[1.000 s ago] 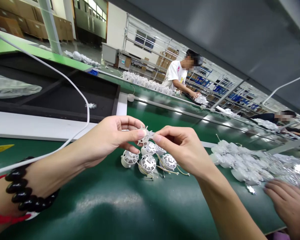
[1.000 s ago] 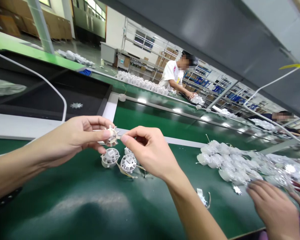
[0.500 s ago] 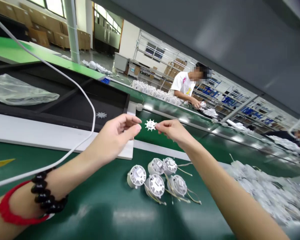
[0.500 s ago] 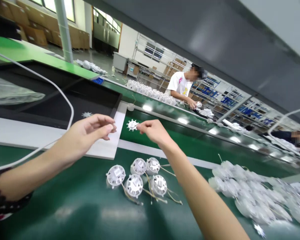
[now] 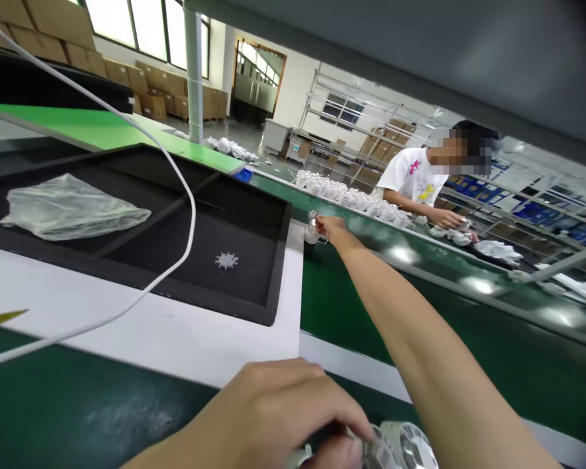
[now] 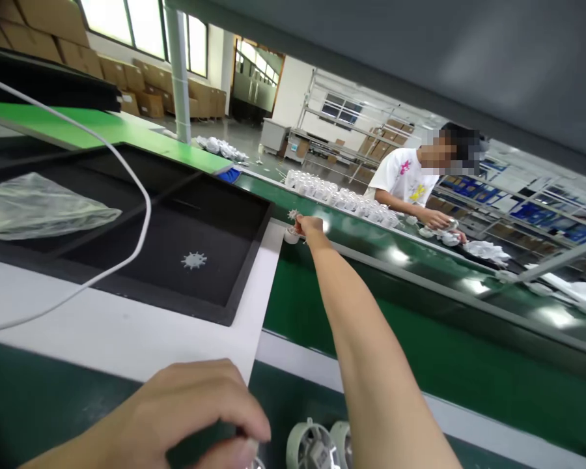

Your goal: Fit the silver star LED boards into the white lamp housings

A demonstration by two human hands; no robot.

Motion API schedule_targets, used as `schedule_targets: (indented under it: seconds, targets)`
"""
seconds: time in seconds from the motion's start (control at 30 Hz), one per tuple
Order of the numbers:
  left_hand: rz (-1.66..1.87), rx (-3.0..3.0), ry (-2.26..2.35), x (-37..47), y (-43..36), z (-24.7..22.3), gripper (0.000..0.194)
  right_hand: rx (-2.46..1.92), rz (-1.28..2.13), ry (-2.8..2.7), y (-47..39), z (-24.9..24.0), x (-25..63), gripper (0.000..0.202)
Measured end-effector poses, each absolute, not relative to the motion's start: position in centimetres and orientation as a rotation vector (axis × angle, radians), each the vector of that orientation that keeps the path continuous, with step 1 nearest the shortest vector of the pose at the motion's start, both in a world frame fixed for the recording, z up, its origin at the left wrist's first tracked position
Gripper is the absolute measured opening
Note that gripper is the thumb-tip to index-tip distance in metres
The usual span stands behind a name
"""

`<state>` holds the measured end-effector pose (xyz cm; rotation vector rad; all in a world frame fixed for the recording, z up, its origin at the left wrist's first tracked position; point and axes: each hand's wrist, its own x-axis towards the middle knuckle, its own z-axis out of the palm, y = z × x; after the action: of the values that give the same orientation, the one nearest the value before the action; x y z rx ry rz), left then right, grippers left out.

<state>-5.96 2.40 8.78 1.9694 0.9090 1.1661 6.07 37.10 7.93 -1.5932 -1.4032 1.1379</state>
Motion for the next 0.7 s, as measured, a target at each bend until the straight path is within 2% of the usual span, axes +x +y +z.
schedule_targets:
  seconds: [0.1, 0.2, 0.23, 0.33, 0.4, 0.43, 0.47, 0.57, 0.63, 0.7]
  targets:
    - [1.223, 1.842, 1.013, -6.0, 3.0, 8.4, 0.014, -1.518, 1.167, -1.416, 34.4, 9.2, 7.1, 0.034]
    - [1.154, 1.834, 1.221, -6.3, 3.0, 8.2, 0.028, -1.420, 1.202, -1.453, 28.7, 11.9, 9.1, 0.016]
    - [1.152, 1.848, 1.281, -6.4, 2.9, 8.2, 0.038, -1.388, 1.215, -1.466, 26.2, 12.9, 10.0, 0.014]
    - [1.114, 1.881, 1.345, -6.0, 2.1, 8.8, 0.087, -1.307, 1.290, -1.515, 17.8, 15.4, 13.0, 0.022]
    - [1.038, 1.893, 1.258, -5.2, 1.0, 9.6, 0.101, -1.162, 1.420, -1.646, 11.8, 16.5, 15.1, 0.023]
    - [0.992, 1.882, 1.188, -4.7, 0.4, 10.0, 0.098, -1.063, 1.469, -1.741, 8.8, 16.8, 16.0, 0.027]
    - [0.927, 1.869, 1.099, -4.1, -0.3, 10.4, 0.085, -0.993, 1.481, -1.831, 6.0, 16.9, 16.8, 0.032]
    - [0.707, 1.889, 0.800, -2.5, -2.5, 10.6, 0.024, -0.930, 1.389, -1.975, -1.5, 16.7, 18.9, 0.029]
    - [0.600, 2.007, 0.681, -1.7, -3.7, 9.9, 0.011, -0.951, 1.334, -1.985, -5.5, 15.8, 20.0, 0.017]
    - [0.556, 2.176, 0.660, -1.3, -4.7, 8.9, 0.012, -0.984, 1.305, -1.940, -8.7, 14.1, 21.2, 0.010]
